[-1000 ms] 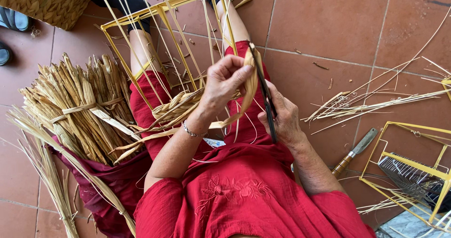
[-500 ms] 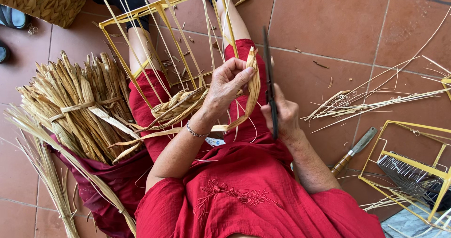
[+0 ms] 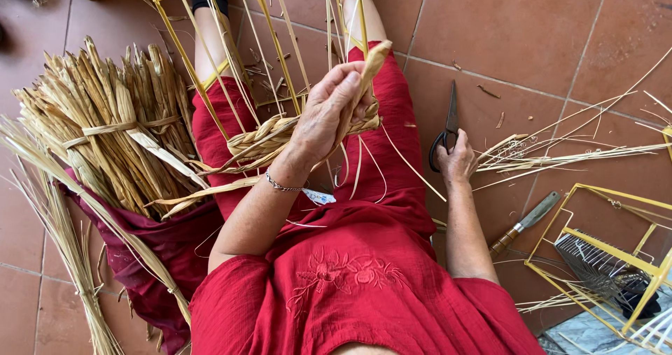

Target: The person weaves dried palm leaves into a basket using a metal frame. They interlace the leaves by hand and occasionally use scissors to trim excess material.

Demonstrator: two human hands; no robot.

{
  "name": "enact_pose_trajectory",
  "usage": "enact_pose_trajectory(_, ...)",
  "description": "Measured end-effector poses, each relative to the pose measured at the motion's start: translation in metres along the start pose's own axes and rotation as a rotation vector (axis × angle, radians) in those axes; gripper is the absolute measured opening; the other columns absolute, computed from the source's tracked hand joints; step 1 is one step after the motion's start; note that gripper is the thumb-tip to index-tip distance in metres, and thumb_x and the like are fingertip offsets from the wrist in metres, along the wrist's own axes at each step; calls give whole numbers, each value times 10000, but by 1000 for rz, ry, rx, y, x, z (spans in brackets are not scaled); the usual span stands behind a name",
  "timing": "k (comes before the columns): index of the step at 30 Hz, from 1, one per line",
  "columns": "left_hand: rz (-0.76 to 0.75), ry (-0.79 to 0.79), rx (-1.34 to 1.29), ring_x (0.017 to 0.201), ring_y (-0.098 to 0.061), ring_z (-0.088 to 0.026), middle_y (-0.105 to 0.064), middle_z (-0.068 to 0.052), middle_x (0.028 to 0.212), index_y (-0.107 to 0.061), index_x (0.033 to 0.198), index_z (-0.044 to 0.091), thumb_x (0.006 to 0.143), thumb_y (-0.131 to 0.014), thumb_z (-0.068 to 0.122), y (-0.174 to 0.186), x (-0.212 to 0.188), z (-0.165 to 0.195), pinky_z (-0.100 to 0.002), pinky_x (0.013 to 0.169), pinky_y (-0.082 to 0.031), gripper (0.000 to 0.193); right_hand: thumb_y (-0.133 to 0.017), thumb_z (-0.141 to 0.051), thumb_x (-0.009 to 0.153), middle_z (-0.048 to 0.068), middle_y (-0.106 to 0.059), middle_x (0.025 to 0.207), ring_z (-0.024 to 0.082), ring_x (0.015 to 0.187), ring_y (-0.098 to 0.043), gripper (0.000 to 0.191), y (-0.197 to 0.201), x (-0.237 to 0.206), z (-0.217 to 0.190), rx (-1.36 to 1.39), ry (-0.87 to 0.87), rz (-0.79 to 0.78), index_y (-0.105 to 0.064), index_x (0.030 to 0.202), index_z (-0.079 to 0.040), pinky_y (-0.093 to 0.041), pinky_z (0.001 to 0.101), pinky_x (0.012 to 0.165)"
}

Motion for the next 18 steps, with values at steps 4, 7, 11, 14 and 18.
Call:
enact_pose_trajectory(4,-67,-8,111,758,-523,-75,-600,-23,902,-665,1207,-4,1116,-553,292,3,-1,-11,-224,682,-473,330,-898,-270,760,265,-688,1008,417,922,-677,648,-9,7,-1,-173,22,-139,-646,1298,-11,-534,526,783)
enact_pose_trajectory(7,-61,6,-3,700,-513,-79,-604,-36,856,-674,1138,-1,1082,-621,233,6,2,-25,-237,625,-459,247,-808,-307,928,198,-709,1090,314,952,-708,398,10,25,-32,-1,29,-161,-714,1231,-67,-570,444,840)
enact_pose_trajectory(11,-30,-52,26,659,-530,-72,-623,-28,827,-674,1077,-8,1063,-666,205,1,11,-36,-241,596,-466,214,-632,-409,1066,104,-717,1169,175,1042,-684,418,64,19,-130,836,290,-148,-713,1262,-49,-567,330,925)
enact_pose_trajectory(14,25,-53,222,630,-568,-70,-636,-9,783,-685,1046,1,1037,-664,245,-4,15,-40,-226,556,-476,244,-491,-509,1124,51,-661,1302,128,1225,-623,568,94,-3,-208,1185,577,-332,-616,1327,7,-512,281,1063)
enact_pose_trajectory(18,-43,80,314,577,-564,-67,-621,4,707,-690,985,21,1048,-629,344,-10,12,-35,-227,520,-472,335,-549,-419,1133,146,-751,1131,189,1025,-689,500,81,15,-230,1327,317,-372,-704,1211,49,-582,346,981)
Point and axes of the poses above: each hand's wrist, its own x-axis towards the middle knuckle, its own y-axis out of the back of the hand, z = x × y, the point moved 9 cm from there along x, towards the middle knuckle
